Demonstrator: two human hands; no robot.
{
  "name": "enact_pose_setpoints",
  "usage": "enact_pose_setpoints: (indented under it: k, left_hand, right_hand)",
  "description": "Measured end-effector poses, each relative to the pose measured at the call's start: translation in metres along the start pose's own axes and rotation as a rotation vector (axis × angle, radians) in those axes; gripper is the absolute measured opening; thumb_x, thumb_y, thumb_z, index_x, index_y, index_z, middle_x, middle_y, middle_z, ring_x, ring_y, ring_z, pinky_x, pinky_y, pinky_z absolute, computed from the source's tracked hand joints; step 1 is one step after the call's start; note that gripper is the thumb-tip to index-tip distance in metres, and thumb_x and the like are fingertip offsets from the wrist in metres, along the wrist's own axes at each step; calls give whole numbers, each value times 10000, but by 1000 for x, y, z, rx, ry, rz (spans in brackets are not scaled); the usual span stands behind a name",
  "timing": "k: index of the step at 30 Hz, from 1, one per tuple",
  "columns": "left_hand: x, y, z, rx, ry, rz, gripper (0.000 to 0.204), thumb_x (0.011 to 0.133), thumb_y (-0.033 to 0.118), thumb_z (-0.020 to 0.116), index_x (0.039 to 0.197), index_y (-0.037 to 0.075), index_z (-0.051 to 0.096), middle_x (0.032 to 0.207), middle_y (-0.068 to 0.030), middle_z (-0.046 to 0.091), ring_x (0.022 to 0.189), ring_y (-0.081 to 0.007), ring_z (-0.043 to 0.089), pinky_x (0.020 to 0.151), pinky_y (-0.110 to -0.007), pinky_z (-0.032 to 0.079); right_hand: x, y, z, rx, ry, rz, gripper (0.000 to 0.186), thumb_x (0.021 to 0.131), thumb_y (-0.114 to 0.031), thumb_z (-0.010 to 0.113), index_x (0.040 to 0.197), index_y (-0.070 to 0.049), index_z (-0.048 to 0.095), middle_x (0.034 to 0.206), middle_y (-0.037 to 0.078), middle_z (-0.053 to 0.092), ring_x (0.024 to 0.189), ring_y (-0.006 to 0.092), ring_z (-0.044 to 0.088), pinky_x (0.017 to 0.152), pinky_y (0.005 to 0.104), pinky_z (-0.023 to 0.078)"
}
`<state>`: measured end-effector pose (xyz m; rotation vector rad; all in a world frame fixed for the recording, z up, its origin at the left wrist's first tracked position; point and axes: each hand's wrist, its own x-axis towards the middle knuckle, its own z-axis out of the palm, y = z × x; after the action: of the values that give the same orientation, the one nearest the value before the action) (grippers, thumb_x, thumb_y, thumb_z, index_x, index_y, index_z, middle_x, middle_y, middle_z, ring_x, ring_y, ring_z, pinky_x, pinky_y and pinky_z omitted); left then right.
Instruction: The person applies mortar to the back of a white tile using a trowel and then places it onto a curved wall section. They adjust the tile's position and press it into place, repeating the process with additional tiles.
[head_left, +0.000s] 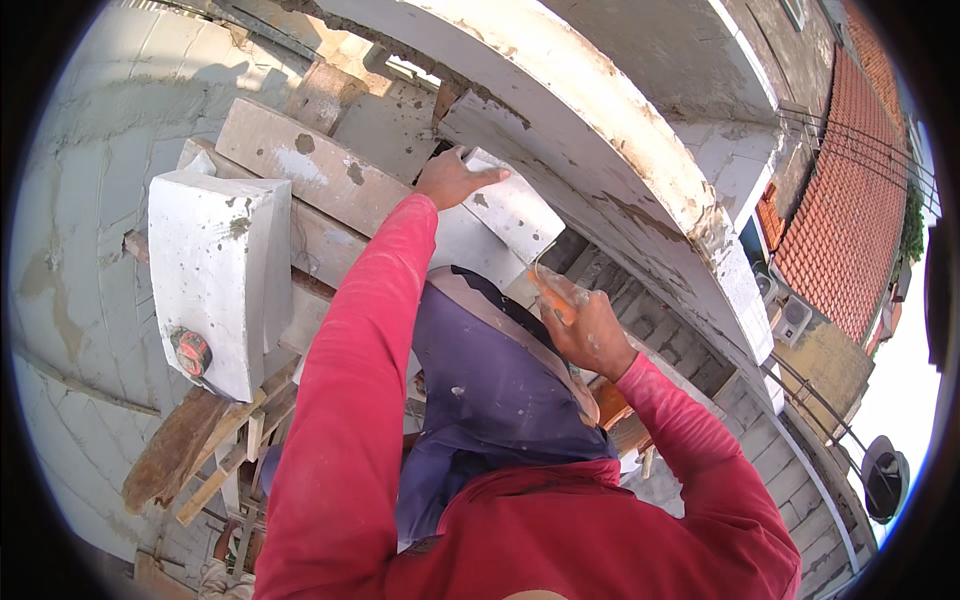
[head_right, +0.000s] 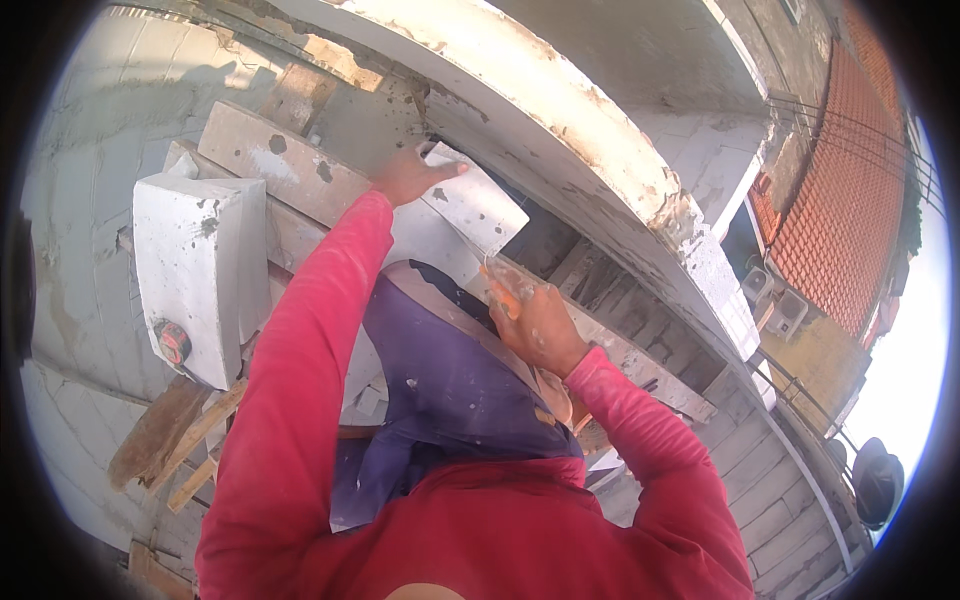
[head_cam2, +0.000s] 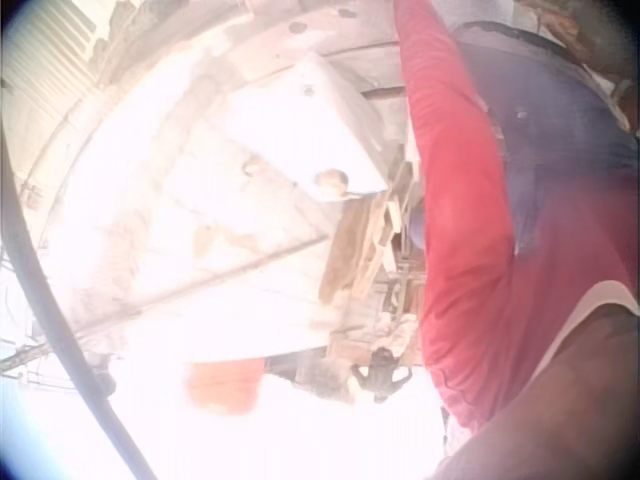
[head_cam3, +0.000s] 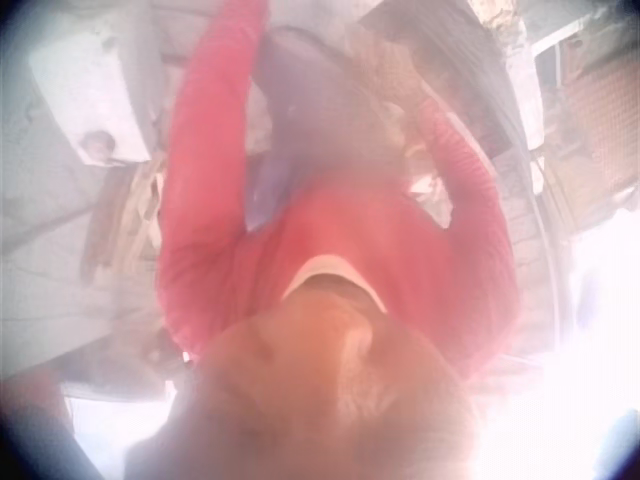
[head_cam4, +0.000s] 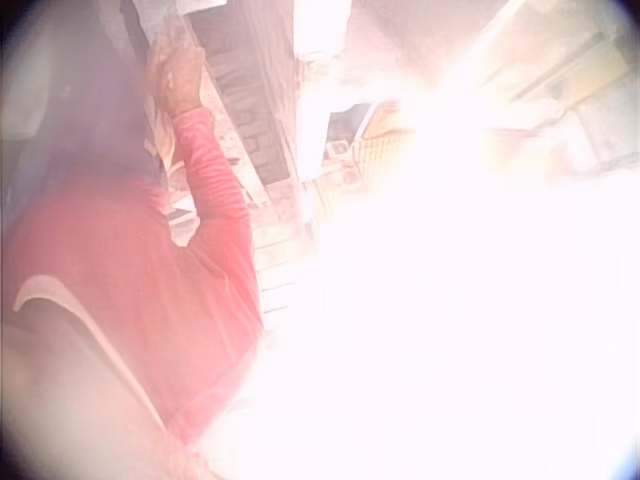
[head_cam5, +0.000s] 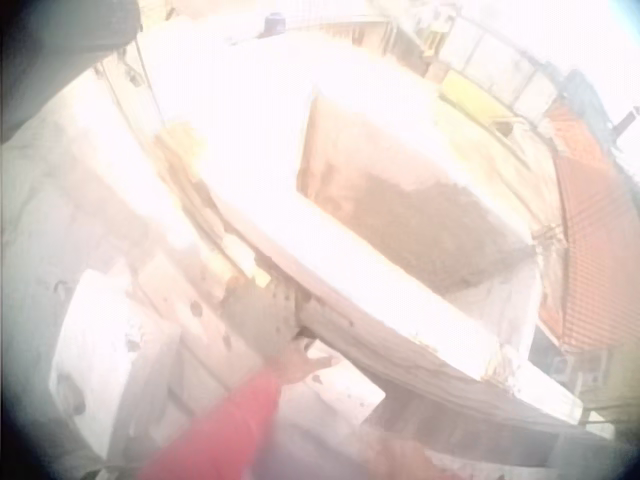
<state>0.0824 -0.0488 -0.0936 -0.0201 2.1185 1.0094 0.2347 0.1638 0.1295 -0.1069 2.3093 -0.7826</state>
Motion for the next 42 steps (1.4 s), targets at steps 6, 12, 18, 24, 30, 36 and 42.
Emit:
enact_pose_setpoints:
  k: [6,12,18,24,30,36,42]
  left_hand:
    - [6,-6,7,-14,44,50,1138,749,711,782,1469,-117,478,1408,-283,608,1317,-372,596,1107,-421,459]
    - [-6,6,-17,-281,-213,-2,1101,756,673,803,1473,-99,483,1457,-269,572,1349,-377,566,1137,-421,432]
    - [-12,-1,-20,-143,-57,-45,1136,721,676,825,1463,-116,488,1425,-314,576,1314,-397,588,1106,-429,462]
    - [4,-20,11,-112,15,-1,1237,695,765,790,1455,-155,465,1453,-324,547,1370,-390,544,1148,-405,429]
    - [-23,0,-7,-77,-28,-35,1175,707,727,810,1454,-122,489,1432,-307,574,1341,-399,565,1136,-417,439]
    - [4,-1,1,-216,109,12,1093,706,660,864,1355,-154,529,1229,-291,685,1208,-332,664,1092,-414,480]
    - [-15,-6,9,-142,226,21,1143,705,613,882,1443,-139,438,1365,-339,583,1303,-427,578,1098,-470,462]
  right_hand:
    - [-33,2,-22,2,-45,141,437,956,-218,646,1352,-33,628,776,262,699,672,466,674,695,501,571]
    - [-10,5,-7,-109,-84,35,400,956,-219,642,1302,-20,644,729,270,676,686,471,669,712,503,563]
    - [-47,-13,-38,67,51,-50,376,963,-232,629,1262,-7,666,792,307,683,746,480,682,761,531,561]
    - [27,-3,0,24,-16,44,324,949,-222,619,1184,-13,698,687,270,649,687,472,666,719,511,562]
    - [-58,-5,-37,49,32,-78,429,962,-208,627,1356,-39,628,1104,278,705,818,437,716,718,475,582]
    - [6,42,-13,-152,9,69,341,949,-192,646,1253,-41,682,758,239,678,678,425,683,642,487,558]
    - [-33,28,-12,-79,-11,96,406,941,-178,662,1326,-49,661,904,264,706,771,481,667,714,487,562]
